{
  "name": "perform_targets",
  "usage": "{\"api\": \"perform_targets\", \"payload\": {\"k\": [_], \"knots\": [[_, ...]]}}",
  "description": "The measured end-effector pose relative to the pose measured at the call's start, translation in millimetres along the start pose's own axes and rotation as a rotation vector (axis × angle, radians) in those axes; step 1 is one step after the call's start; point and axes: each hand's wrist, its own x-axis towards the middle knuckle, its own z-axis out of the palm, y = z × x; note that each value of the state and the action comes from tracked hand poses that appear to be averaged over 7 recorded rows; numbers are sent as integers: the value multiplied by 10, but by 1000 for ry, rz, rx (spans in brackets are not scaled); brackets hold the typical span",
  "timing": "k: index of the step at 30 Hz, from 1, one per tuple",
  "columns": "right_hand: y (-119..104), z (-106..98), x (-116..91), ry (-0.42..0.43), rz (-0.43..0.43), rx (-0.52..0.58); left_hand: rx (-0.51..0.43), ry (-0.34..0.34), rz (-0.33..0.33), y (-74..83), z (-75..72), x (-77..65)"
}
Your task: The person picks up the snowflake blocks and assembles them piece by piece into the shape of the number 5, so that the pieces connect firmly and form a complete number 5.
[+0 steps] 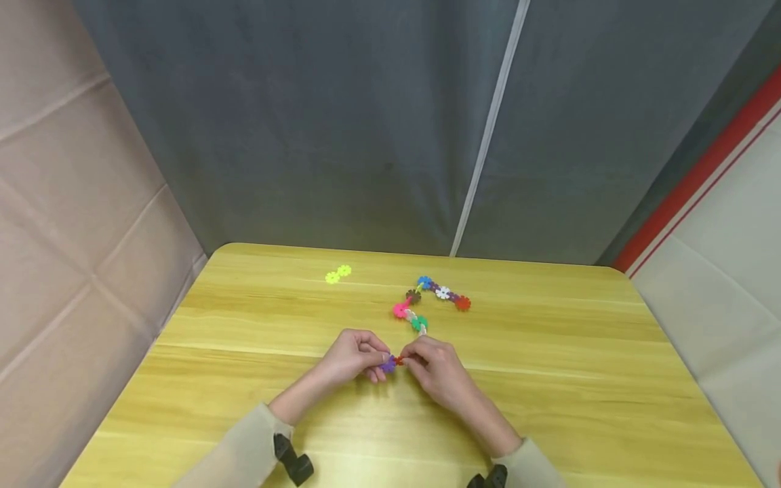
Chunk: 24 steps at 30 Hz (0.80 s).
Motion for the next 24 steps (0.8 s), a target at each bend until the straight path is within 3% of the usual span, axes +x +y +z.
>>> {"api": "perform_targets", "payload": {"k": [10, 17, 24], "knots": [[-29, -44, 41, -10, -97, -13, -34, -13, -2, 41, 7, -16], [-34, -49, 61, 0, -159, -14, -12, -35, 36, 94, 14, -23], [-34, -62, 78, -13, -147, -2, -8, -41, 24, 117, 18, -20]]}}
